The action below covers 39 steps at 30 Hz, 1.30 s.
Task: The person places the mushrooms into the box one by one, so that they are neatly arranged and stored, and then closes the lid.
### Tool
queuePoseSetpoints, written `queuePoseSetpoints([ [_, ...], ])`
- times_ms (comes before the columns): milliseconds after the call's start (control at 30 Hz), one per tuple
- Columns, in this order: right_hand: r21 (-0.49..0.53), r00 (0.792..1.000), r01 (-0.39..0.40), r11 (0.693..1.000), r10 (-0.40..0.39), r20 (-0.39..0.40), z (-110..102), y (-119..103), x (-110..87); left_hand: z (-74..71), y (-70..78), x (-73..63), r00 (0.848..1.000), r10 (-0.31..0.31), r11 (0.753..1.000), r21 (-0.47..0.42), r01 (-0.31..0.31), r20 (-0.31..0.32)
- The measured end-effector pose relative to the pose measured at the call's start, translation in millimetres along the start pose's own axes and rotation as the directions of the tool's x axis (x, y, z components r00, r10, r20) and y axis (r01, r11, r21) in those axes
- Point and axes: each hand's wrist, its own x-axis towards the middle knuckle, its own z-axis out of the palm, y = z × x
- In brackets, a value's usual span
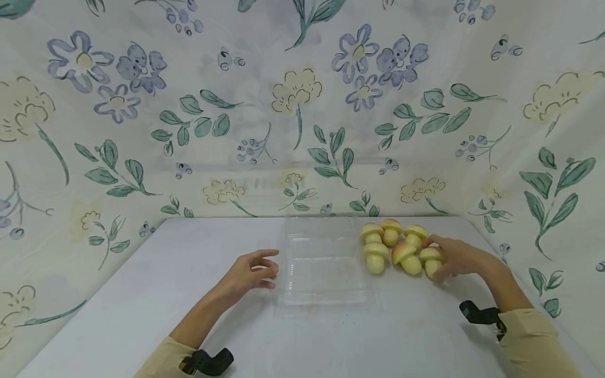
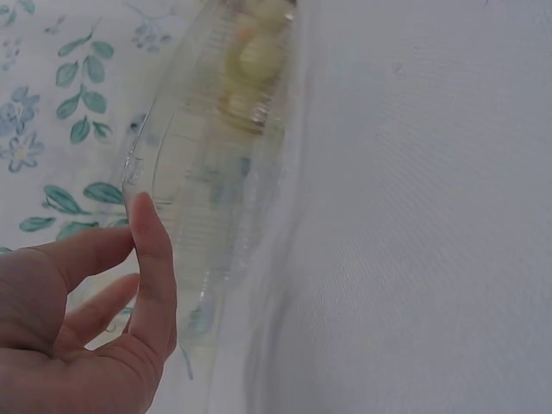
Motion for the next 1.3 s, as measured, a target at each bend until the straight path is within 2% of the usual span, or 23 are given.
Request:
queuePoseSetpoints([
  [500,-0.01,1.0,0.009,1.0,-0.009,0.002,2.2,6.9,-1.1,2.6,-3.0,2.5,0.999,-0.04,0.996,-0.081,0.04,0.003],
  [667,0.007,1.0,0.022,1.0,-0.022,0.008,0.3,7.2,-0.8,2.9,-0.5,2.5,0.999,-0.043,0.996,-0.079,0.042,-0.008],
  [900,-0.021,0.998,0.062,0.998,-0.062,-0.005,-1.5,6.6,0.1,3.4,-0.2,0.9,0.999,-0.036,0.996,-0.086,0.034,-0.018],
  [1300,-0.012,0.999,0.048,0.999,-0.048,0.0,-2.5,6.7,1.4,4.0,0.0,1.0,0.999,-0.031,0.997,-0.074,0.03,-0.022],
])
